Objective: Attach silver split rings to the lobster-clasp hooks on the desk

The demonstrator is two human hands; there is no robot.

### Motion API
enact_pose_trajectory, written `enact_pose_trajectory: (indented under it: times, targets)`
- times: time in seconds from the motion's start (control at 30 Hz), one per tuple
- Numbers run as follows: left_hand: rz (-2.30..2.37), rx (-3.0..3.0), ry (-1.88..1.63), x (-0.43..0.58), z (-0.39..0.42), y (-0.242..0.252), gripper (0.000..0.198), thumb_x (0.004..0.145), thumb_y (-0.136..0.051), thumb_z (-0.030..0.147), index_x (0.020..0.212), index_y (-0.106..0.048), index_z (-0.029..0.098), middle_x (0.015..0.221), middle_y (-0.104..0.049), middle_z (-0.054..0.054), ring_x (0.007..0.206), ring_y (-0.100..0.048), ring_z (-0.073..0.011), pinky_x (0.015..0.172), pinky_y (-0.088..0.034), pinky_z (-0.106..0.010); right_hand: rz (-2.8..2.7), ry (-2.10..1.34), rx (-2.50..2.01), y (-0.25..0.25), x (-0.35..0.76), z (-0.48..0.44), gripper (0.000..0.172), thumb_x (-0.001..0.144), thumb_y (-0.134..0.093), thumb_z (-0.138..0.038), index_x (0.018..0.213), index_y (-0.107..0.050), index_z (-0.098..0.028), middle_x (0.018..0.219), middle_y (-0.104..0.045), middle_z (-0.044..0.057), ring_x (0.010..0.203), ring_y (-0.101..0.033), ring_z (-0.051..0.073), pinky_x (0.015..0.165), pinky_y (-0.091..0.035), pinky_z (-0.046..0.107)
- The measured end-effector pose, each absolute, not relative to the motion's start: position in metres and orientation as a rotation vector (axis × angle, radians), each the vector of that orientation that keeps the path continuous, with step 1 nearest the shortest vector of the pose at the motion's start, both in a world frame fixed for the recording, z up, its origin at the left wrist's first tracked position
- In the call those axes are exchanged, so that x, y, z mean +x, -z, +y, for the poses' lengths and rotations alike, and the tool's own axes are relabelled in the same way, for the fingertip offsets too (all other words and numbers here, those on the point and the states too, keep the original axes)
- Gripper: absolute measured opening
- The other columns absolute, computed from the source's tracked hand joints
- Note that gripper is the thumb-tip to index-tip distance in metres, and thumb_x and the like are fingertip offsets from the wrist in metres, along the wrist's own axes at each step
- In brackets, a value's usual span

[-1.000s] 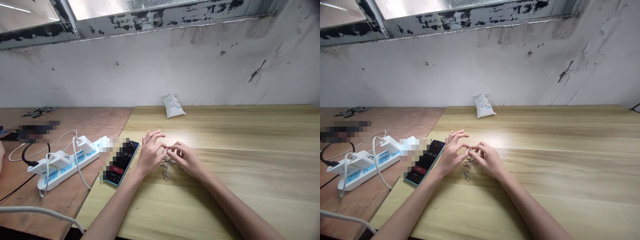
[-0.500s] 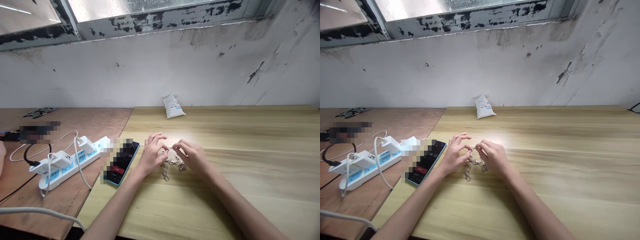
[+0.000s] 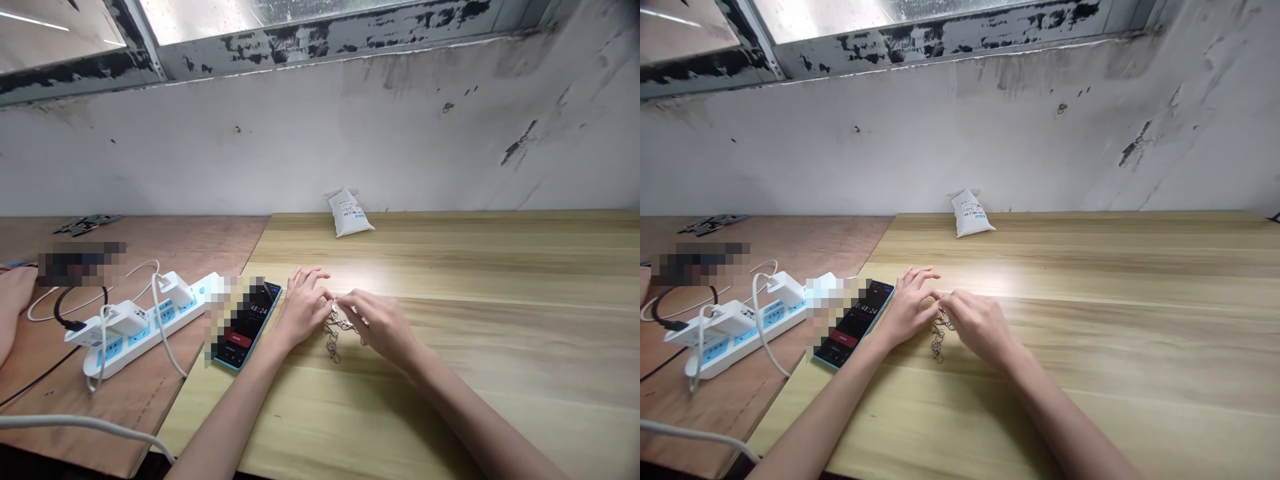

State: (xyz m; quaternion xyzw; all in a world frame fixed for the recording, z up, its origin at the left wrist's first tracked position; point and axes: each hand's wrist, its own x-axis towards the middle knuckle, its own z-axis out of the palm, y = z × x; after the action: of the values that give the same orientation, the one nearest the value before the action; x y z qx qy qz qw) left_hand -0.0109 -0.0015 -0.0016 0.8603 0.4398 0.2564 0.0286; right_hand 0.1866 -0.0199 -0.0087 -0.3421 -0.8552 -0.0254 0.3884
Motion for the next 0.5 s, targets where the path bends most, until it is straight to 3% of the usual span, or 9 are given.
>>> enact_pose_trajectory:
  times: [0.23,0.37,0.5]
  targets:
    - [1.522,2.655,-0.788,-0.020,0.013,0.013,0.007,0.086,-0.061,0.020,0.084,-0.067,0.021,0.119,-0.062,-0.006,0.121,-0.048,-0.0258,0.106,-0.033,-0.051,-2.086,-0.174,-1.296,0.036,0.221,0.021,0.018,0.093,-0.051,-0.028,0.093,-0.068,-0.024,0.088,-0.073,0.002,0.062,-0.062,0.015,0.058,-0.043,0.026]
    - [1.474,2.589,-0.793,-0.022,0.013,0.014,0.010,0.088,-0.059,0.021,0.087,-0.069,0.021,0.118,-0.060,-0.007,0.115,-0.051,-0.0248,0.098,-0.041,-0.046,-2.145,-0.252,-1.309,0.036,0.220,0.020,0.024,0.094,-0.047,-0.030,0.100,-0.069,-0.024,0.103,-0.069,0.004,0.064,-0.062,0.014,0.062,-0.045,0.027]
    - [1.391,2.593,-0.776,-0.023,0.009,0.008,0.015,0.090,-0.055,0.020,0.095,-0.070,0.022,0.120,-0.059,-0.007,0.113,-0.051,-0.0240,0.096,-0.042,-0.044,-2.163,-0.293,-1.303,0.031,0.216,0.010,0.025,0.094,-0.047,-0.033,0.101,-0.068,-0.023,0.104,-0.066,0.006,0.062,-0.060,0.013,0.058,-0.043,0.027]
